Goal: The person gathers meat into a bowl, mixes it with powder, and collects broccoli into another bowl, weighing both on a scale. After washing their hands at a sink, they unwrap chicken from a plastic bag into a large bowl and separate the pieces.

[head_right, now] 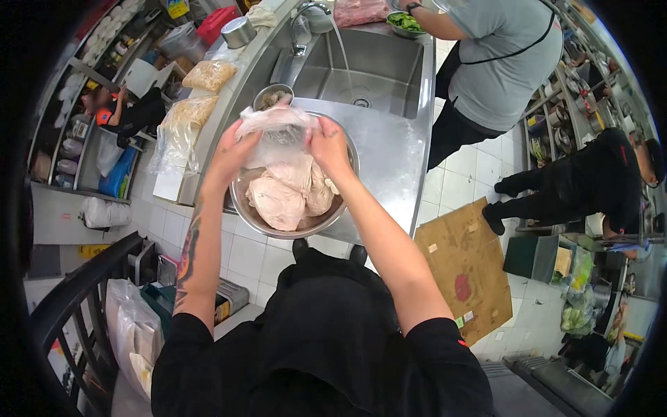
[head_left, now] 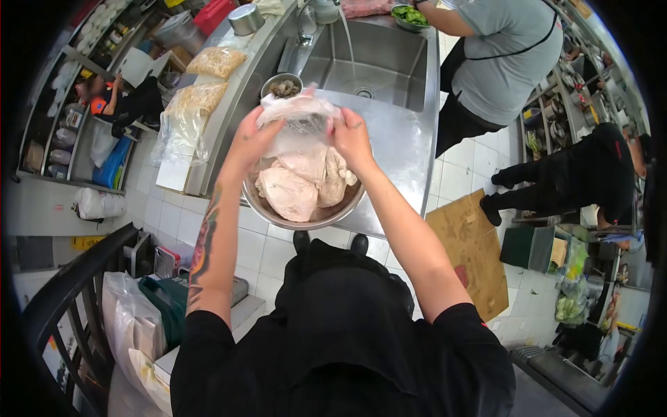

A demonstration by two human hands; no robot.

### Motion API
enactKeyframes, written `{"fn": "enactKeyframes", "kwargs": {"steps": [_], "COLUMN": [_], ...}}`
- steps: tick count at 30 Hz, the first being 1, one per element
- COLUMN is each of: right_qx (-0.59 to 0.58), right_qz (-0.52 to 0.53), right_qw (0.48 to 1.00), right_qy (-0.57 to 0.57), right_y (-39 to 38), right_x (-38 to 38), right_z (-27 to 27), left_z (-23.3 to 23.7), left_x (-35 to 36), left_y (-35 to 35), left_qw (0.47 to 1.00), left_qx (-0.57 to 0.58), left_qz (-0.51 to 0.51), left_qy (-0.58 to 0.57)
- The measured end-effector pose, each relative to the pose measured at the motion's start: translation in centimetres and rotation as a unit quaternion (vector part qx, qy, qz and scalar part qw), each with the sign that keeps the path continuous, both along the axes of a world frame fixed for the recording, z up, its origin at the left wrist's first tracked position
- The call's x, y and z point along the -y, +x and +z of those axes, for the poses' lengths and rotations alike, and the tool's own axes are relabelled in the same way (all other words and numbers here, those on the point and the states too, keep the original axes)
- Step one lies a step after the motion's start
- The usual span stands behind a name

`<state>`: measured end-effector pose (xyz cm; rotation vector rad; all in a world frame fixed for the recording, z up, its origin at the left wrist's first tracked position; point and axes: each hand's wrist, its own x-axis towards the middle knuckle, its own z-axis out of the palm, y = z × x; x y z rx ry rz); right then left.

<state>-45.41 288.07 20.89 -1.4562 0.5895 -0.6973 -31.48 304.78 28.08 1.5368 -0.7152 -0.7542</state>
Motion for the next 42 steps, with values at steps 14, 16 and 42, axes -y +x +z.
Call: {"fn": "enactKeyframes", "kwargs": {"steps": [14, 16, 42], "right_qx": [0.051, 0.082, 0.058], "right_qz": [0.152, 0.224, -0.405], "right_qw": [0.982, 0.956, 0.88], "right_qy": [-0.098, 0.171, 0.241], "right_y": [-5.4, -7.3, -65.0], "right_x": [1.6, 1.1, 6.7], "right_z": [-0.6, -5.3, -11.3], "left_z": [-7.1, -8.7, -14.4], "left_x": [1.0, 1.9, 12.5], "left_y": [-1.3, -1.0, -43.0], "left_qw": [0.991, 0.986, 0.775], "left_qx": [-0.102, -0.154, 0.329], "left_qz": [0.08, 0.069, -0.536], "left_qy": [-0.017, -0.013, 0.061]}}
